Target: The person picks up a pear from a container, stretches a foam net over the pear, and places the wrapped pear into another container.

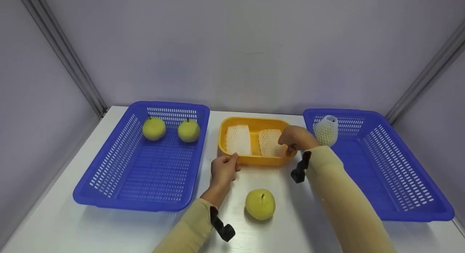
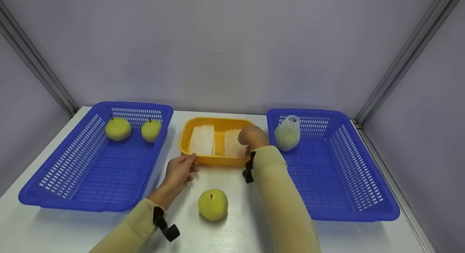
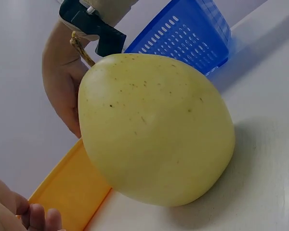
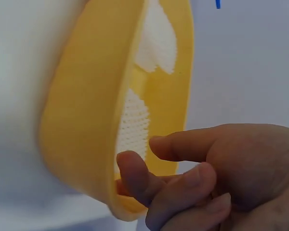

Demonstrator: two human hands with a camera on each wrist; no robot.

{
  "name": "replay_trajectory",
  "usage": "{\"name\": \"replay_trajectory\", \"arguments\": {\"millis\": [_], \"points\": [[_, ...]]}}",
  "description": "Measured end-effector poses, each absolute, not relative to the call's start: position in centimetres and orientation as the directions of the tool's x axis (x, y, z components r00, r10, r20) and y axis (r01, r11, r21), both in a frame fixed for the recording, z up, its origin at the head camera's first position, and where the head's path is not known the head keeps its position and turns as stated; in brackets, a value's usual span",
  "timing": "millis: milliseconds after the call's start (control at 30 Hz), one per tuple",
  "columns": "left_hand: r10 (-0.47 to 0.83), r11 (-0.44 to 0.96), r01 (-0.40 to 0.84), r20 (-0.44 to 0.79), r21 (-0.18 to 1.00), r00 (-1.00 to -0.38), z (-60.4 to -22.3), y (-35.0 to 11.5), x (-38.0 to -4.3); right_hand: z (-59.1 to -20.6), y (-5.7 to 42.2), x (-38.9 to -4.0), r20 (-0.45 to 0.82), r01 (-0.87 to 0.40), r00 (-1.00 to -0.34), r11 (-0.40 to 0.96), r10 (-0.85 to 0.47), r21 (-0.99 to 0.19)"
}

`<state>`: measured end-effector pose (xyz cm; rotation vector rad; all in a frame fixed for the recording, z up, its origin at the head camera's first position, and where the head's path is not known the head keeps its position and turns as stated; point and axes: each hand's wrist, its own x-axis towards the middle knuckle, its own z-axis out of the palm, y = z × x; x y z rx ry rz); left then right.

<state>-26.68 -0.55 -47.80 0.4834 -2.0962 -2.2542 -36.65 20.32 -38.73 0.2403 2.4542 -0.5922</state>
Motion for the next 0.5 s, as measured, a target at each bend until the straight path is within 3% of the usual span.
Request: {"name": "replay_trajectory", "arguments": {"millis": [267,500], "points": [[-0.244,-0.078,-0.178,-0.192,0.981,-0.951,-48.1,-0.5,-26.9,-39.8,18.9,-36.0,-0.543,0.324,-0.833,0.891,0.108,-0.319],[-0.243,-0.062,-0.172,-0.182,0.983,-0.953,-48.1,-0.4,-26.8,-41.1,18.6,-36.3,-0.449,0.092,-0.893,0.985,0.017,-0.146]]}}
